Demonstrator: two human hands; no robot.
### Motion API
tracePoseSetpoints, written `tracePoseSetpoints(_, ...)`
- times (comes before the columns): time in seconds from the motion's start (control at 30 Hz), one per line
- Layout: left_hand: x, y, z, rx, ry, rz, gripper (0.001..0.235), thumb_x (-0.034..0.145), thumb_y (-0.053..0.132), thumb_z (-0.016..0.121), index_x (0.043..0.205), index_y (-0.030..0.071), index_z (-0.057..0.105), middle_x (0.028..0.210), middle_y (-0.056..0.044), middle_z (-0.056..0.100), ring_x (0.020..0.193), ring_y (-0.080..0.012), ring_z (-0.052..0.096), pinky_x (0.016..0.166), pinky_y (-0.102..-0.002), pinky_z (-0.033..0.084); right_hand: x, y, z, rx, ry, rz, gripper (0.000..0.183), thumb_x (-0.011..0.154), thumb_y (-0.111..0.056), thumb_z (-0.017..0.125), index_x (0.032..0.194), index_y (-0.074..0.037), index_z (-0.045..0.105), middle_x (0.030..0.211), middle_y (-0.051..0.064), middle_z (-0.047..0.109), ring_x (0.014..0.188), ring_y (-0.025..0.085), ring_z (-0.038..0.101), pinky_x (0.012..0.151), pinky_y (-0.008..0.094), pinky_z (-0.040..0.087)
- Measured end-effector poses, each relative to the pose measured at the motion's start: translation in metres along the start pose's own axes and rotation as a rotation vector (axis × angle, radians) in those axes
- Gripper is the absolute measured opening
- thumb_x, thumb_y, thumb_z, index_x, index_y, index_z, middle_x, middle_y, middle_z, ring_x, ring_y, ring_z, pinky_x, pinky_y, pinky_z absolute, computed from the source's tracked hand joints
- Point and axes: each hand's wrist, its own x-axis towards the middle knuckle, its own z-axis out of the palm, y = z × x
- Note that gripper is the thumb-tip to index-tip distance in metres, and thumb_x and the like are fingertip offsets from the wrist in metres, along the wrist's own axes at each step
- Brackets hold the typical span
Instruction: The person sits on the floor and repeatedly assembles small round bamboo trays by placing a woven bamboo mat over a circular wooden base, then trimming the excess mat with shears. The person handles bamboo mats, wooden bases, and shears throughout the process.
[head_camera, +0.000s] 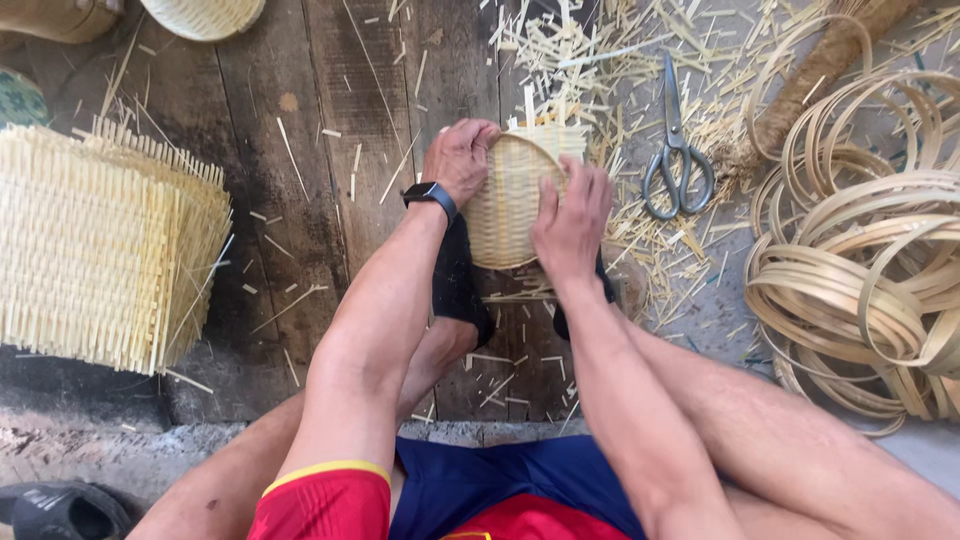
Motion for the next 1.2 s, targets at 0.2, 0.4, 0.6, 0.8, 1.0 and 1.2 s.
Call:
tracePoseSetpoints(0.2,0.012,-0.021,0.009,-0.184,-0.088,-0.244,0.022,0.097,0.027,0.067,0.107,0.01,0.077,0.091,-0.01,0.078,0.08,-0.0204,0.075,0.076,-0.033,0.057,0.08,-0.014,0.032,-0.057,-0.419,0.447,0.065,0.107,-0.053,0.025,0.108,-0.004,0.067,0.092,0.018,0.061,0.091,0.039,0.062,0.083,0.054,0.049)
tracePoseSetpoints(0.4,0.014,-0.04,0.012,-0.53,-0.132,-0.287,0.027,0.092,0.022,0.079,0.113,0.005,0.077,0.089,-0.003,0.076,0.08,-0.0083,0.065,0.074,-0.026,0.055,0.074,-0.004,0.03,-0.083,-0.5,0.513,0.066,0.107,-0.054,0.033,0.098,-0.001,0.071,0.096,0.019,0.067,0.092,0.039,0.067,0.084,0.053,0.052)
tracePoseSetpoints(0.6,0.006,-0.036,0.006,-0.577,0.077,-0.32,0.064,0.08,0.02,0.087,0.13,0.005,0.05,0.104,-0.005,0.065,0.074,-0.0133,0.055,0.067,-0.027,0.051,0.085,-0.002,0.052,0.104,-0.185,-0.021,0.057,0.11,-0.064,0.04,0.115,-0.015,0.069,0.104,0.012,0.066,0.101,0.033,0.066,0.088,0.05,0.047)
tracePoseSetpoints(0.8,-0.077,-0.025,0.014,0.298,0.63,-0.274,0.018,0.102,0.027,0.074,0.108,0.01,0.075,0.103,-0.006,0.076,0.095,-0.0244,0.072,0.096,-0.05,0.05,0.102,-0.037,0.058,-0.199,-0.667,0.098,0.065,0.073,-0.084,0.064,0.109,-0.032,0.079,0.103,0.008,0.072,0.092,0.027,0.072,0.08,0.047,0.053)
tracePoseSetpoints(1.0,-0.074,-0.053,0.009,-0.493,0.33,-0.843,0.032,0.089,0.03,0.082,0.1,0.001,0.08,0.09,-0.009,0.081,0.081,-0.0175,0.072,0.078,-0.033,0.058,0.102,-0.047,0.057,-0.2,-0.674,0.259,0.071,0.062,-0.086,0.072,0.107,-0.033,0.082,0.094,0.006,0.078,0.095,0.027,0.074,0.088,0.041,0.055)
tracePoseSetpoints(1.2,-0.047,-0.051,-0.031,-0.62,0.056,-0.931,0.024,0.084,0.023,0.083,0.097,0.003,0.08,0.092,-0.011,0.081,0.081,-0.02,0.075,0.08,-0.032,0.06,0.113,-0.033,0.036,0.216,-0.264,0.027,0.05,0.091,-0.056,0.075,0.119,-0.015,0.072,0.113,0.013,0.068,0.112,0.029,0.064,0.101,0.039,0.047)
